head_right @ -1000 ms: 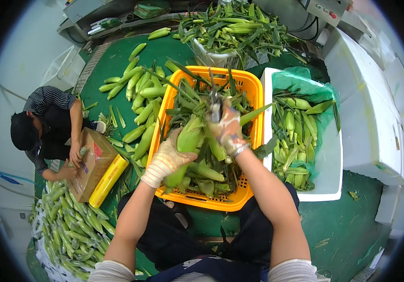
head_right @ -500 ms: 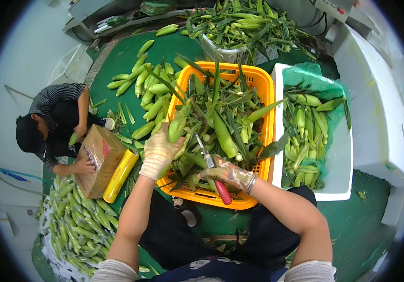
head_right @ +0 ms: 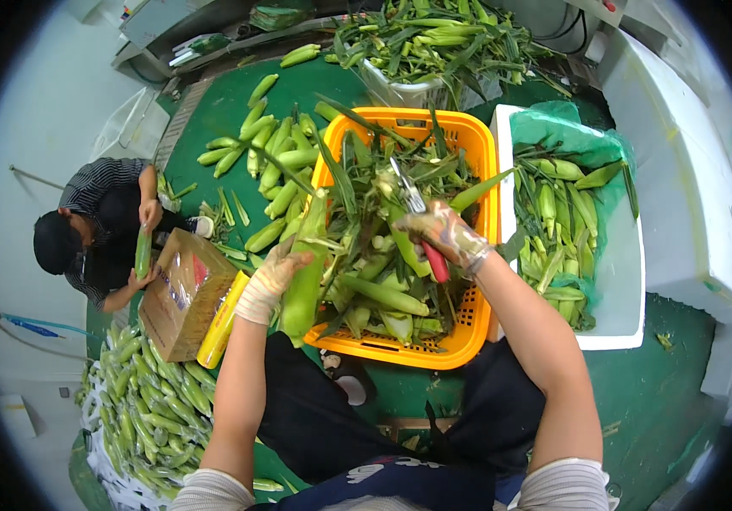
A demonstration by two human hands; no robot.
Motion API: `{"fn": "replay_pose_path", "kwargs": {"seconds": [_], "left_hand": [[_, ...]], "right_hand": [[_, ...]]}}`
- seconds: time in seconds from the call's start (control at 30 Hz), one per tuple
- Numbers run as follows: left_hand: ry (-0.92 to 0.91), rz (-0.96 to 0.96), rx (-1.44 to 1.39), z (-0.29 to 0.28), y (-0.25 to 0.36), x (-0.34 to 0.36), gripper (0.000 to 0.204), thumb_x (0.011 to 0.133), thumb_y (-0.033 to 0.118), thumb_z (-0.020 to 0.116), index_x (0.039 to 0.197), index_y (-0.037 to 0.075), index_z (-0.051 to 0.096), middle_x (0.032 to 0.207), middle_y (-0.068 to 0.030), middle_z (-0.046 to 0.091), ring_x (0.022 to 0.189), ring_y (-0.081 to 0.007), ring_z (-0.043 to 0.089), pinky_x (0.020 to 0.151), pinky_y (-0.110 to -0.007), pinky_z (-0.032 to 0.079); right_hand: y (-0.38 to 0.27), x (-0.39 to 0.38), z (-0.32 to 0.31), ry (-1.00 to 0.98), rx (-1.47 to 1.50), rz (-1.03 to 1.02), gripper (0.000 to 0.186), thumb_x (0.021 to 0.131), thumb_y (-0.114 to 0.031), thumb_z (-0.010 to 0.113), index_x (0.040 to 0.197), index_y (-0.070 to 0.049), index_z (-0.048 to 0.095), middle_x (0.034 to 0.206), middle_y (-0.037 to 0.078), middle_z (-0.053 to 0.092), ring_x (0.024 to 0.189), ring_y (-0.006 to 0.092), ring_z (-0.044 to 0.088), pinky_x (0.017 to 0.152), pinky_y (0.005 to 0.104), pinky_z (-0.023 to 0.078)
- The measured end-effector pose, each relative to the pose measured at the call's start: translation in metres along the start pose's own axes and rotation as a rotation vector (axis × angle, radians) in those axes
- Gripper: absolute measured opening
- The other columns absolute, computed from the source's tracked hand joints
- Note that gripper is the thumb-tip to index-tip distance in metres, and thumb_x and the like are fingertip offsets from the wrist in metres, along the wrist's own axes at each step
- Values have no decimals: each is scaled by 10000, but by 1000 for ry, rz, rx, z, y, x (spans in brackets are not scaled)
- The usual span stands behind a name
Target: The person trims the ends of corn ears using shears, placing the trimmed corn into a white container and the husks into a yellow basket.
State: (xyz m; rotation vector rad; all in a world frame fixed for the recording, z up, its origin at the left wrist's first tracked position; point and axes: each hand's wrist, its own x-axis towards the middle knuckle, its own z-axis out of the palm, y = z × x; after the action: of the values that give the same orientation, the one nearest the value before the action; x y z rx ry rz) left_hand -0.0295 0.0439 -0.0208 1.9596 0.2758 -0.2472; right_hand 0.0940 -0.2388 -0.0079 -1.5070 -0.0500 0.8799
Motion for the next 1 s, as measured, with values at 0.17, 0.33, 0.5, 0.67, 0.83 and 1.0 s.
{"fn": "replay_pose_path", "kwargs": {"seconds": [0.17, 0.33, 0.5, 0.67, 0.83, 1.0], "left_hand": [[-153, 43, -346, -12, -6, 7, 388, 895, 353, 530, 1015, -13, 573, 947, -161, 599, 810, -232, 621, 729, -325, 516], [-489, -145, -756, 9, 21, -6, 567, 884, 548, 464, 972, 0, 582, 742, -159, 617, 589, -237, 601, 537, -325, 496], [-524, -200, -855, 22, 10, -2, 814, 694, 716, 597, 1041, -19, 555, 698, -219, 590, 586, -307, 604, 517, -384, 515], [-451, -121, -1213, 25, 4, 9, 733, 758, 690, 559, 1062, 23, 564, 804, -165, 593, 614, -282, 578, 505, -389, 506], [-447, -130, -1246, 32, 13, 12, 710, 791, 686, 519, 1106, 52, 567, 826, -146, 600, 656, -297, 598, 548, -392, 536], [-298, -206, -977, 54, 29, 20, 667, 810, 663, 515, 1030, 36, 576, 855, -139, 613, 666, -273, 609, 580, -390, 532]], "right_hand": [[4, -25, 26, -275, -825, -46, 828, 639, -628, 711, 1121, 9, 496, 985, 170, 575, 936, 294, 552, 827, 346, 439], [14, -22, 25, -418, -460, -210, 673, 683, -467, 770, 1077, 7, 498, 933, 101, 573, 874, 184, 531, 783, 304, 439], [1, -16, 15, -358, -93, -14, 267, 707, -191, 748, 836, -31, 577, 667, 32, 564, 547, 120, 540, 477, 263, 452], [7, -9, 12, -90, -158, -75, 474, 707, -421, 740, 884, -7, 594, 687, 40, 566, 584, 163, 565, 564, 295, 500], [-1, -27, 72, 114, -626, -371, 515, 813, -359, 685, 1131, -20, 463, 1101, 168, 616, 969, 289, 627, 814, 361, 498], [23, 10, 50, 106, -512, -546, 163, 826, -162, 554, 889, -23, 498, 709, 162, 624, 660, 264, 639, 566, 382, 501]]}}
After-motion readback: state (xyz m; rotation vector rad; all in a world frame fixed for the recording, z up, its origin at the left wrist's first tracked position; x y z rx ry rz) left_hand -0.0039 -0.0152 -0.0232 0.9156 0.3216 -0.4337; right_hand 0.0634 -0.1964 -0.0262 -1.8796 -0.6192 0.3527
